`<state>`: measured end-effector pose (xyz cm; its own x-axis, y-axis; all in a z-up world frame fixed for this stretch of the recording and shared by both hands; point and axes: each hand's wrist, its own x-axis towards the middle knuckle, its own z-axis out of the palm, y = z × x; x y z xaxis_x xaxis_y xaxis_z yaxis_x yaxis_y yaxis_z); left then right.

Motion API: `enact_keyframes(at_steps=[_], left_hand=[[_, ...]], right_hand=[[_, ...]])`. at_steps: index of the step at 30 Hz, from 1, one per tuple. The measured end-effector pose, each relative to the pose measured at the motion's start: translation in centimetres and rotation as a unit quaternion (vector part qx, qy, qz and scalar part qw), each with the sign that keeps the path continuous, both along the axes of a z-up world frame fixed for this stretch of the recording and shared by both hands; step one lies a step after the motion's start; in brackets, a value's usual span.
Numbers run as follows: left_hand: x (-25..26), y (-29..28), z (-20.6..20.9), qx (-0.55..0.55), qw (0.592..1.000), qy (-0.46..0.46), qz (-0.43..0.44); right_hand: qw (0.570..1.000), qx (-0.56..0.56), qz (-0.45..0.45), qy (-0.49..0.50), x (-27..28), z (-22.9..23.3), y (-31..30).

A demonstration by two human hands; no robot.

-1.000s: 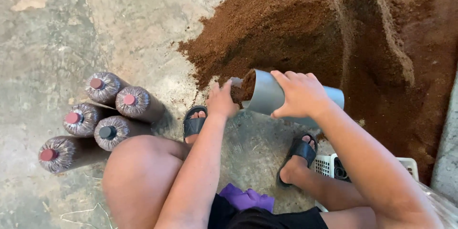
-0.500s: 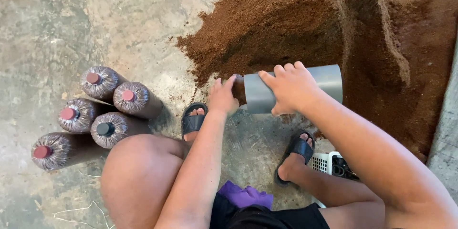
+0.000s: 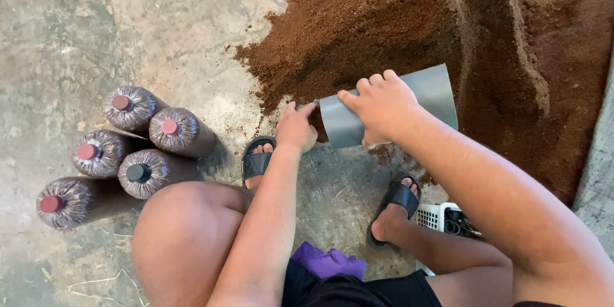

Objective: Filling and compressing substrate into plastic bags using a PVC pipe as a scoop and mold.

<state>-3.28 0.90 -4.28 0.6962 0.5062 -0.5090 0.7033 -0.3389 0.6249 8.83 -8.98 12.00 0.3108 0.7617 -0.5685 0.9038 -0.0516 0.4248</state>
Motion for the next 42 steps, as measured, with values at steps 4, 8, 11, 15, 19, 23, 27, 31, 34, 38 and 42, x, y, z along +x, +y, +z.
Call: enact_keyframes(at_steps=[4, 8, 11, 15, 19, 23, 27, 31, 34, 38, 42], left_hand=[[0.1, 0.2, -0.6, -0.006, 1.0, -0.012, 0.006], [0.1, 0.1, -0.8, -0.007, 1.0, -0.018, 0.015], [0.9, 0.2, -3.8, -0.002, 1.0, -0.015, 0.014], [1.5, 0.1, -4.9, 0.056, 0.996, -0.054, 0.053], [2.0, -2.0, -1.2, 0.074, 0.974, -0.162, 0.142], [3.6, -6.2, 1.9, 0.099, 0.895, -0.379, 0.213], [4.5, -11.9, 4.0, -0.12, 0.932, -0.327, 0.101], [6.1, -14.8, -3.2, -0.198, 0.962, -0.185, 0.04], [7.5, -15.8, -11.5, -0.206, 0.972, -0.049, 0.103], [6.4, -16.4, -17.5, -0.214, 0.968, 0.052, 0.122], [7.6, -15.6, -14.2, -0.188, 0.963, -0.002, 0.192]], right_hand=[[1.0, 0.003, 0.006, 0.001, -0.1, 0.5, 0.3], [1.0, 0.003, 0.024, -0.01, 0.0, 0.4, 0.2], [1.0, 0.009, 0.011, -0.004, 0.1, 0.7, 0.1], [0.994, 0.049, -0.072, 0.059, 1.0, 1.7, -0.4], [0.964, 0.126, -0.196, 0.125, 3.8, 1.6, -3.0], [0.83, 0.284, -0.407, 0.256, 6.7, -2.2, -7.1], [0.679, 0.373, -0.537, 0.332, 8.0, -11.5, -10.7], [0.667, 0.327, -0.583, 0.328, 8.3, -26.6, -14.5], [0.715, 0.226, -0.586, 0.308, 7.1, -33.9, -15.7], [0.691, 0.177, -0.609, 0.346, 5.2, -35.2, -14.8], [0.697, 0.163, -0.609, 0.342, 5.9, -33.6, -12.4]])
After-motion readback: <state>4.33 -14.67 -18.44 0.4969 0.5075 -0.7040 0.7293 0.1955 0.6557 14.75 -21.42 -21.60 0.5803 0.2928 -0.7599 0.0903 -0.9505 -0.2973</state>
